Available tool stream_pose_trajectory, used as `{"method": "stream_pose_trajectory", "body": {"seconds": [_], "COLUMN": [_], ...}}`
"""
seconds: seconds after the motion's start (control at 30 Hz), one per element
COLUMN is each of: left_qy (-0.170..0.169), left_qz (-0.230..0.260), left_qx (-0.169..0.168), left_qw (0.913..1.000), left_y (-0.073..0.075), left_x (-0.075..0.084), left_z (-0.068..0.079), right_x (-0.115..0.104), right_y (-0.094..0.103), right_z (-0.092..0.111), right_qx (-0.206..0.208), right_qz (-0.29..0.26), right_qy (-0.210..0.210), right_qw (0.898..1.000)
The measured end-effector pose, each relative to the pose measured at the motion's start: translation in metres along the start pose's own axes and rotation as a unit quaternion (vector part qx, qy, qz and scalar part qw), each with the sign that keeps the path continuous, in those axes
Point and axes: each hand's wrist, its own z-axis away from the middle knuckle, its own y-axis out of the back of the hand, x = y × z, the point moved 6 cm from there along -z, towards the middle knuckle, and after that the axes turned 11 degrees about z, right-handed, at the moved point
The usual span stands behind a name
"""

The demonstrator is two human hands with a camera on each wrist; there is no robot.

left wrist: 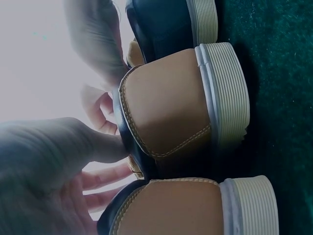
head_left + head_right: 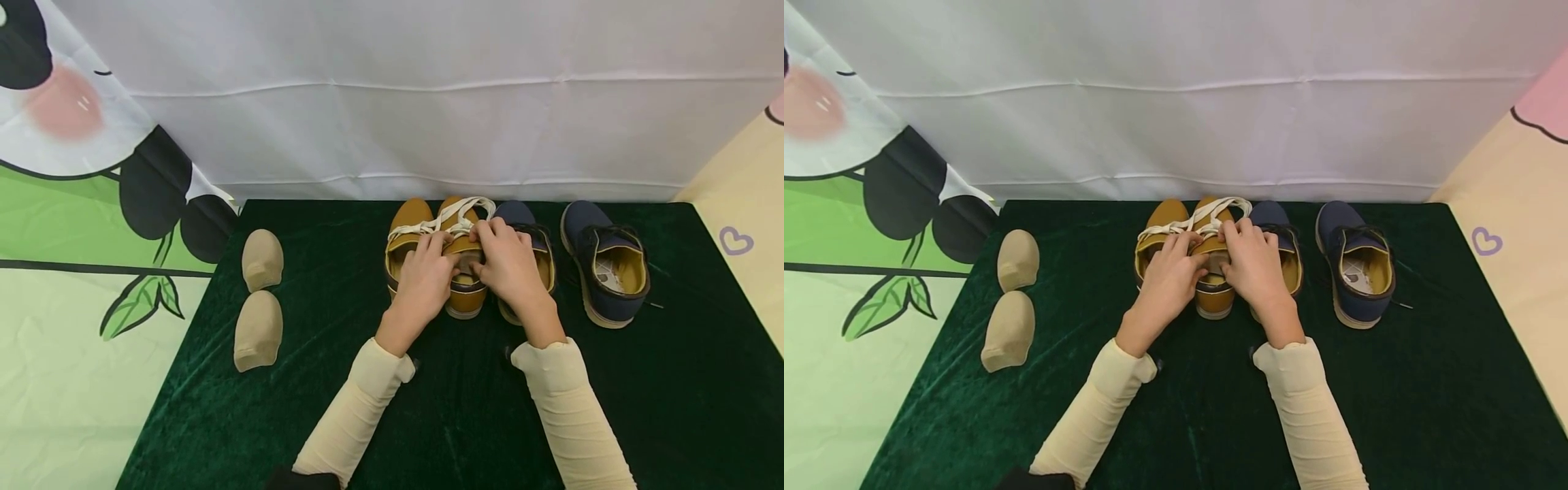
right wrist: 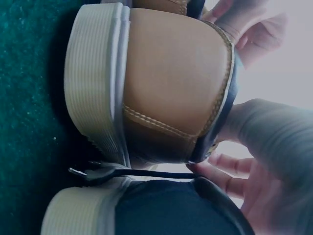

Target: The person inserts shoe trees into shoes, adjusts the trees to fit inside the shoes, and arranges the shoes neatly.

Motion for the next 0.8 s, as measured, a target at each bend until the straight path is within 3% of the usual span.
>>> {"method": "stream_pose_trajectory", "body": {"seconds": [0.17,0.57,0.67,0.8], "left_qy": [-0.003,-0.033,-0.045,-0.041], "left_qz": [-0.005,-0.021,-0.025,-0.029], "left_qx": [0.007,0.092,0.088,0.054], "left_qw": [1.0000,0.9950,0.9948,0.9973], "left_y": [0.000,0.013,0.013,0.009], "left_x": [0.001,0.003,0.003,-0.001], "left_z": [0.000,-0.004,-0.009,-0.016], "right_x": [0.001,0.008,0.007,0.007], "right_y": [-0.002,0.007,0.008,0.008], "right_z": [0.000,0.002,0.003,0.004], "right_qx": [0.001,-0.016,-0.013,-0.013], "right_qz": [-0.004,0.010,0.014,0.008], "right_qy": [-0.002,-0.004,-0.003,-0.004], "right_qw": [1.000,1.000,1.000,1.000]}}
